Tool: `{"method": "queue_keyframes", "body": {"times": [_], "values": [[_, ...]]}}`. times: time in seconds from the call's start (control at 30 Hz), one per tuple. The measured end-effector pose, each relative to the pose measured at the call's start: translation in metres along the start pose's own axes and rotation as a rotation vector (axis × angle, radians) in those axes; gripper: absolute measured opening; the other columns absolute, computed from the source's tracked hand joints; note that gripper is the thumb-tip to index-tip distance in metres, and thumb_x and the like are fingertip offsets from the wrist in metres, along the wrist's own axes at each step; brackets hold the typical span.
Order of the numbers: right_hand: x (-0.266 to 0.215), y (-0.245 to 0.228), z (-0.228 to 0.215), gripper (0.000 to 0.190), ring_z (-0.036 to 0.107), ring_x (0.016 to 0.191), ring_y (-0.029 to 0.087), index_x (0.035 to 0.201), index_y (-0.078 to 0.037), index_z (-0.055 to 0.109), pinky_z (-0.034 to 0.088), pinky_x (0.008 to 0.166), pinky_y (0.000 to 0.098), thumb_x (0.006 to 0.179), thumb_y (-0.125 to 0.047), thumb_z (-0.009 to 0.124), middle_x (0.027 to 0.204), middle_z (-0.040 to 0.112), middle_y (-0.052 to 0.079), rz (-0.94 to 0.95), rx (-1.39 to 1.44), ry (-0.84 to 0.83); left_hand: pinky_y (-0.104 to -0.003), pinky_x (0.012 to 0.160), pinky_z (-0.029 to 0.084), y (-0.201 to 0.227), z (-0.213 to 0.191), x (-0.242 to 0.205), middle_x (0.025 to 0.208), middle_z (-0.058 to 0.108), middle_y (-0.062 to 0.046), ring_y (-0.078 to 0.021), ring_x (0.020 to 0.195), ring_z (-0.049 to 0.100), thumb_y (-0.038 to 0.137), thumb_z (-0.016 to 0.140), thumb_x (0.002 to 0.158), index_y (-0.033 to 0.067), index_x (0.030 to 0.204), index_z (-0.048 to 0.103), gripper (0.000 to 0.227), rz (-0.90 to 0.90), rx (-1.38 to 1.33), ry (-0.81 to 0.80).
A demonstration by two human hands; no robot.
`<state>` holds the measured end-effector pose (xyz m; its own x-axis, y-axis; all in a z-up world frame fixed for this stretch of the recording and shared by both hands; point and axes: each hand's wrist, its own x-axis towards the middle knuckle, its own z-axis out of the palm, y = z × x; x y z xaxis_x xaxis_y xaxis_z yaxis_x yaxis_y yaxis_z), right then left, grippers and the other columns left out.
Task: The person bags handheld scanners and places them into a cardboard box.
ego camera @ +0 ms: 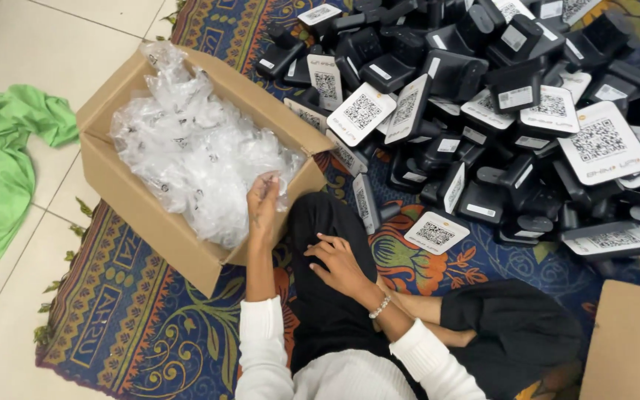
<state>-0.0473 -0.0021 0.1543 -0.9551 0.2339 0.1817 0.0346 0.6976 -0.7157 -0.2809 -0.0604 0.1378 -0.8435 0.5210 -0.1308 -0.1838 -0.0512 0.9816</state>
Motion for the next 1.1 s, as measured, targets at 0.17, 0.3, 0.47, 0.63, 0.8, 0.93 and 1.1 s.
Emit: {"method": "queue_keyframes", "body": {"times": [0.17,0.3,0.47,0.63,0.8,0.93,1.1], "values": [[-0.024,0.047,-0.027,0.046,0.058,0.133,0.027,0.142,-0.009,0.054,0.040,0.115,0.0434,0.103,-0.030,0.062,0.135,0.067,0.006,0.146,0.856,-0.035,-0.036,0.099,0.055,0.047,0.068,-0.052,0.120,0.066,-0.005,-0.0180,0.109,0.067,0.016,0.061,0.101,0.0012,0.130,0.057,0.032,-0.255,-0.656,-0.412],[-0.054,0.062,-0.073,0.060,0.057,0.131,0.028,0.147,-0.009,0.047,0.044,0.112,0.0434,0.098,-0.042,0.060,0.145,0.059,0.009,0.214,1.511,0.206,-0.042,0.103,0.052,0.019,0.097,-0.071,0.132,0.067,-0.015,-0.0263,0.118,0.065,0.014,0.053,0.105,-0.0032,0.137,0.058,0.038,-0.501,-0.823,-0.754],[-0.091,0.082,-0.111,0.063,0.056,0.128,0.023,0.146,-0.008,0.048,0.047,0.109,0.0395,0.093,-0.038,0.064,0.141,0.057,0.008,0.209,1.673,0.702,-0.036,0.101,0.054,-0.050,0.119,-0.081,0.127,0.068,-0.010,-0.0206,0.115,0.067,0.010,0.050,0.104,-0.0007,0.133,0.059,0.032,-0.578,-0.516,-0.681],[-0.138,0.129,-0.119,0.017,0.058,0.097,0.018,0.125,0.003,0.058,0.047,0.089,0.0330,0.120,-0.011,0.065,0.104,0.063,0.009,0.211,1.350,0.963,-0.035,0.092,0.053,-0.083,0.096,-0.086,0.118,0.072,-0.016,-0.0223,0.105,0.068,-0.010,0.048,0.097,-0.0074,0.130,0.069,0.039,-0.146,-0.108,-0.633],[-0.146,0.068,-0.145,0.022,0.065,0.097,0.016,0.124,-0.001,0.061,0.052,0.087,0.0288,0.105,-0.013,0.058,0.105,0.069,0.008,0.463,1.098,0.888,-0.038,0.080,0.051,-0.084,0.087,-0.096,0.112,0.069,-0.014,-0.0264,0.093,0.065,0.007,0.057,0.112,-0.0043,0.128,0.063,0.021,-0.101,-0.009,-0.489],[-0.125,0.004,-0.131,0.052,0.061,0.113,0.019,0.138,-0.004,0.048,0.051,0.099,0.0327,0.093,-0.014,0.072,0.126,0.062,0.011,0.308,0.966,0.550,-0.047,0.077,0.055,-0.007,0.137,-0.115,0.108,0.069,-0.016,-0.0354,0.091,0.070,0.010,0.058,0.102,0.0016,0.114,0.062,0.015,0.182,0.778,-0.409],[-0.106,-0.037,-0.085,0.086,0.044,0.132,0.023,0.151,-0.002,0.032,0.037,0.109,0.0382,0.082,-0.016,0.082,0.143,0.044,0.015,0.277,0.716,0.589,-0.048,0.069,0.058,0.009,0.183,-0.130,0.105,0.069,-0.020,-0.0413,0.088,0.072,0.004,0.056,0.091,0.0000,0.110,0.058,0.019,0.401,1.326,-0.313]]}}
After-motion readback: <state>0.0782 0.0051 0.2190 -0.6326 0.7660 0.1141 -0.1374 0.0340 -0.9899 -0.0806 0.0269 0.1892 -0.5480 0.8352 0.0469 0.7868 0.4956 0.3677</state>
